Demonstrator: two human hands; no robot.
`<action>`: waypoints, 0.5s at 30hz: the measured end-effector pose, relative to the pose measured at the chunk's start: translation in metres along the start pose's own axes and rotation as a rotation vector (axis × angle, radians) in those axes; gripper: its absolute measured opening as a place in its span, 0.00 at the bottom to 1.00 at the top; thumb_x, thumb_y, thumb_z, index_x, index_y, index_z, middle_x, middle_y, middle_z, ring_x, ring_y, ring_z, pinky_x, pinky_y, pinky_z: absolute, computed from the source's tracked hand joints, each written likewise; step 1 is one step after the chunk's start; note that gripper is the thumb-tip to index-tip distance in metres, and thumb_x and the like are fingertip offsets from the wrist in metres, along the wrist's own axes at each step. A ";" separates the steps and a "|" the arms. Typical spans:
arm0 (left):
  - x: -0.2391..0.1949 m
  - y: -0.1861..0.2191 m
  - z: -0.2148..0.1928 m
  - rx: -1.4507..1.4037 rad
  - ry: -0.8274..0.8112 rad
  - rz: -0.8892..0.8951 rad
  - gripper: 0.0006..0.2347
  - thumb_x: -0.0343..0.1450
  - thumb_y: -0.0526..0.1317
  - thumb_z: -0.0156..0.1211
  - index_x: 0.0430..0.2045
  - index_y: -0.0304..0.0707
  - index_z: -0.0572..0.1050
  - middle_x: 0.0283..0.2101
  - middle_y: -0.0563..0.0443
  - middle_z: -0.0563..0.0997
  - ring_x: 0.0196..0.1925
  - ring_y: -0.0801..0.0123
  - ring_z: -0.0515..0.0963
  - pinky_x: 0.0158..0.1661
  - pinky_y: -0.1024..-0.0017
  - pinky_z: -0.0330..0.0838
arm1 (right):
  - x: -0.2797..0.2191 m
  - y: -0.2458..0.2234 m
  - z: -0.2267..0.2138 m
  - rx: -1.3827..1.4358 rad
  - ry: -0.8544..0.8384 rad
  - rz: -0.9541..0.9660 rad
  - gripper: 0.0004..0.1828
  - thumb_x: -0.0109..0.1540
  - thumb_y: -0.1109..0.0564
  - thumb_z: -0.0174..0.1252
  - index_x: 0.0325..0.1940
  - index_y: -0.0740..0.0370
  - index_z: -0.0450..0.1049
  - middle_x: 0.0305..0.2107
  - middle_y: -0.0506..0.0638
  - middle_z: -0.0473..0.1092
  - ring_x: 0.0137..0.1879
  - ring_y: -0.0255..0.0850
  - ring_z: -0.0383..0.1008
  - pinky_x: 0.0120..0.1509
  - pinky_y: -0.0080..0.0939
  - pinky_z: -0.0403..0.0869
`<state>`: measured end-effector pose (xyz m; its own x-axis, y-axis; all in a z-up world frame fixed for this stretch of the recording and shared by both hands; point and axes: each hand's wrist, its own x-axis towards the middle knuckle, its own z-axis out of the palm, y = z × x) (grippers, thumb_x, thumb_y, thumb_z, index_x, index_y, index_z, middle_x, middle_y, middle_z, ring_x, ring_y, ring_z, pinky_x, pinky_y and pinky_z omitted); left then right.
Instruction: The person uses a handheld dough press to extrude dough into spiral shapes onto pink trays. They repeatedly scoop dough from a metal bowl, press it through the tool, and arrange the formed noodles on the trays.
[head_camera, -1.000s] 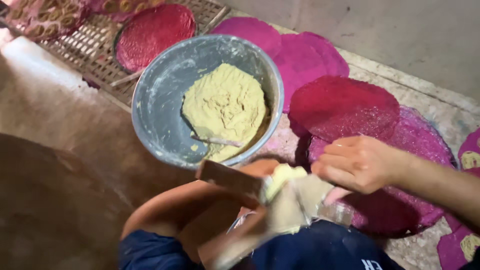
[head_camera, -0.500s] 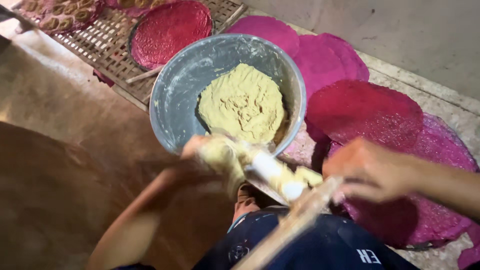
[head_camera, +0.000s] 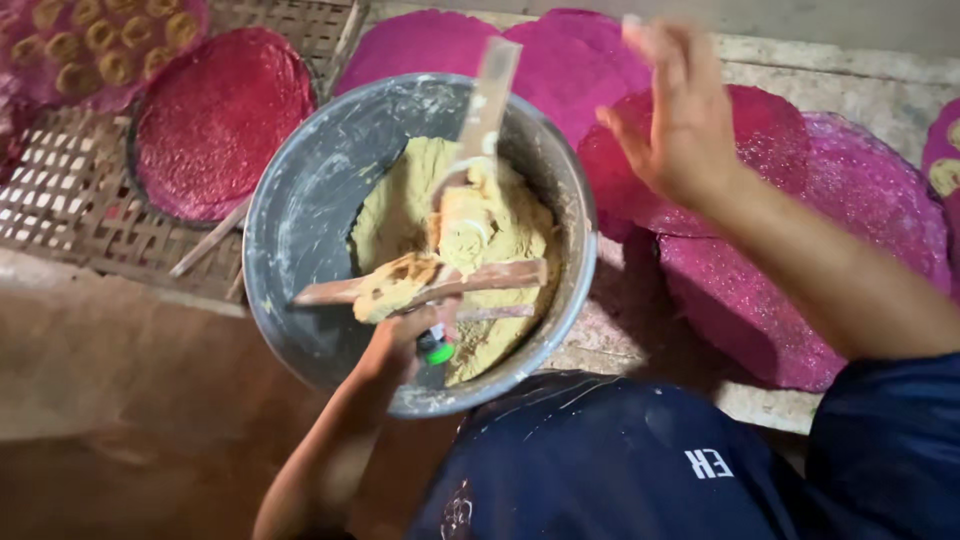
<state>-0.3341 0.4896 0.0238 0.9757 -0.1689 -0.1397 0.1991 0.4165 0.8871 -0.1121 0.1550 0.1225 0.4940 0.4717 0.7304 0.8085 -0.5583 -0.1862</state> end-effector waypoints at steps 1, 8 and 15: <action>0.001 0.003 -0.003 0.007 0.032 0.019 0.16 0.65 0.36 0.56 0.45 0.26 0.76 0.31 0.46 0.78 0.30 0.64 0.77 0.34 0.68 0.73 | -0.021 0.012 0.015 0.008 -0.094 0.166 0.25 0.69 0.50 0.61 0.65 0.66 0.65 0.59 0.61 0.61 0.66 0.53 0.64 0.63 0.52 0.70; -0.002 0.004 -0.024 0.039 0.136 0.126 0.10 0.68 0.30 0.57 0.42 0.27 0.74 0.34 0.48 0.78 0.33 0.66 0.78 0.36 0.68 0.74 | -0.112 0.091 0.108 -0.551 -0.786 0.362 0.12 0.63 0.57 0.54 0.48 0.61 0.75 0.41 0.57 0.75 0.42 0.54 0.79 0.41 0.57 0.78; 0.001 -0.013 -0.031 0.076 0.091 0.136 0.08 0.68 0.26 0.57 0.40 0.29 0.74 0.32 0.48 0.79 0.34 0.67 0.79 0.37 0.68 0.74 | 0.016 0.107 0.096 -0.281 -0.161 0.145 0.06 0.68 0.56 0.62 0.46 0.60 0.76 0.41 0.57 0.73 0.43 0.59 0.75 0.43 0.58 0.72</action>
<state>-0.3325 0.5116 -0.0018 0.9981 -0.0323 -0.0528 0.0608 0.3609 0.9306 0.0127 0.1686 0.0507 0.6592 0.4632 0.5924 0.6181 -0.7824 -0.0760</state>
